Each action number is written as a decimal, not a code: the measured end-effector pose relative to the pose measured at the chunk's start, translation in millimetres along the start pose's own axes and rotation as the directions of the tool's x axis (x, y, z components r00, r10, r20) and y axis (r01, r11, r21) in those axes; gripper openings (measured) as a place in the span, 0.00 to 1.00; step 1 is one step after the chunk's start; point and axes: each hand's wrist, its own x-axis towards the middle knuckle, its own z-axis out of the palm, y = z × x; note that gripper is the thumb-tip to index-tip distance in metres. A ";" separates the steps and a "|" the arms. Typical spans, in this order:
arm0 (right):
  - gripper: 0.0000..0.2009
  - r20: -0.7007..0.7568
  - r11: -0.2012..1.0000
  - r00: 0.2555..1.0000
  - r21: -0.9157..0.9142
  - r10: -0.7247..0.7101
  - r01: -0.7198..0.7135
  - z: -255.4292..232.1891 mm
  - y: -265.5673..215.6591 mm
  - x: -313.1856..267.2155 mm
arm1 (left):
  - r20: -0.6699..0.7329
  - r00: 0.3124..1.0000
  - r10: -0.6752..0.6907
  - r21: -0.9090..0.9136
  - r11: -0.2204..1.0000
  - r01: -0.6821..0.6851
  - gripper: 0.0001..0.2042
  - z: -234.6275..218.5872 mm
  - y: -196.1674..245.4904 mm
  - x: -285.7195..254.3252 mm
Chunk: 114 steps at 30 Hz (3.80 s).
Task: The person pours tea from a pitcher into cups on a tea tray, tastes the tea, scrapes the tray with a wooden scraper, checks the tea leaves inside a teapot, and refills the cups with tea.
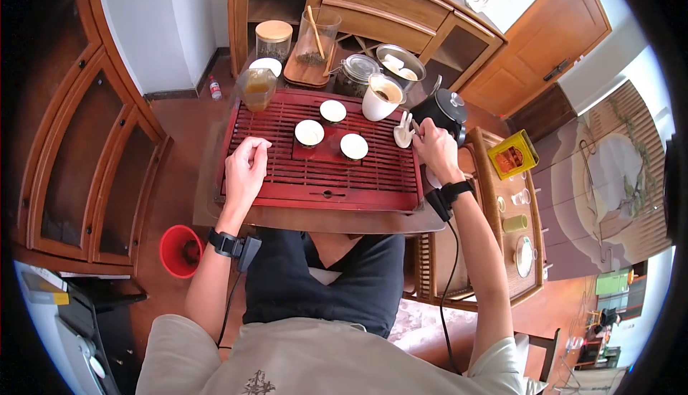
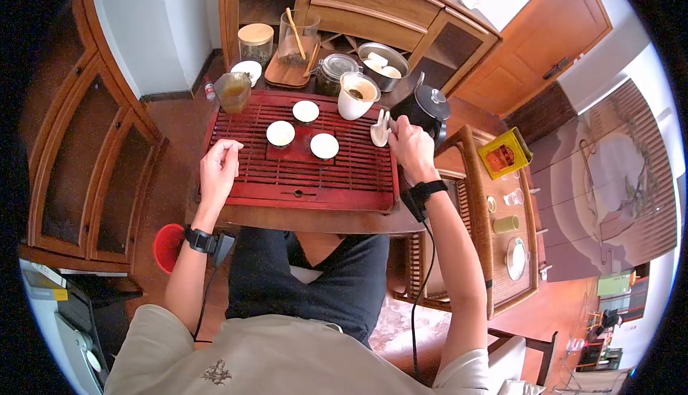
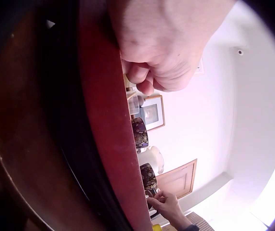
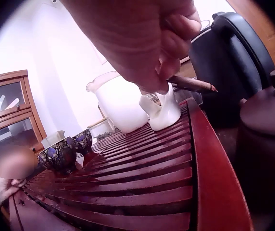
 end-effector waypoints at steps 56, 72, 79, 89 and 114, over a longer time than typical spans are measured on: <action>0.17 0.021 0.586 0.950 0.783 0.310 -0.209 41.2 -34.6 -56.9 | -0.013 0.999 0.030 0.514 0.858 -0.019 0.50 -2.0 1.8 119.0; 0.17 0.022 0.588 0.950 0.780 0.312 -0.211 44.2 -34.5 -56.8 | 0.166 0.981 0.105 0.114 0.986 -0.125 0.44 -28.6 54.3 90.0; 0.17 -0.007 0.606 0.952 0.772 0.307 -0.190 40.1 -35.7 -57.0 | 0.362 0.929 0.070 0.114 0.986 -0.119 0.43 -40.0 86.7 73.1; 0.17 0.002 0.630 0.953 0.749 0.304 -0.203 36.6 -36.9 -58.0 | 0.579 0.815 -0.014 0.304 0.932 -0.200 0.45 -31.8 97.6 72.4; 0.17 0.028 0.619 0.953 0.755 0.301 -0.218 33.9 -36.8 -57.4 | 0.684 0.721 -0.112 0.559 0.715 -0.420 0.44 -16.6 127.2 88.2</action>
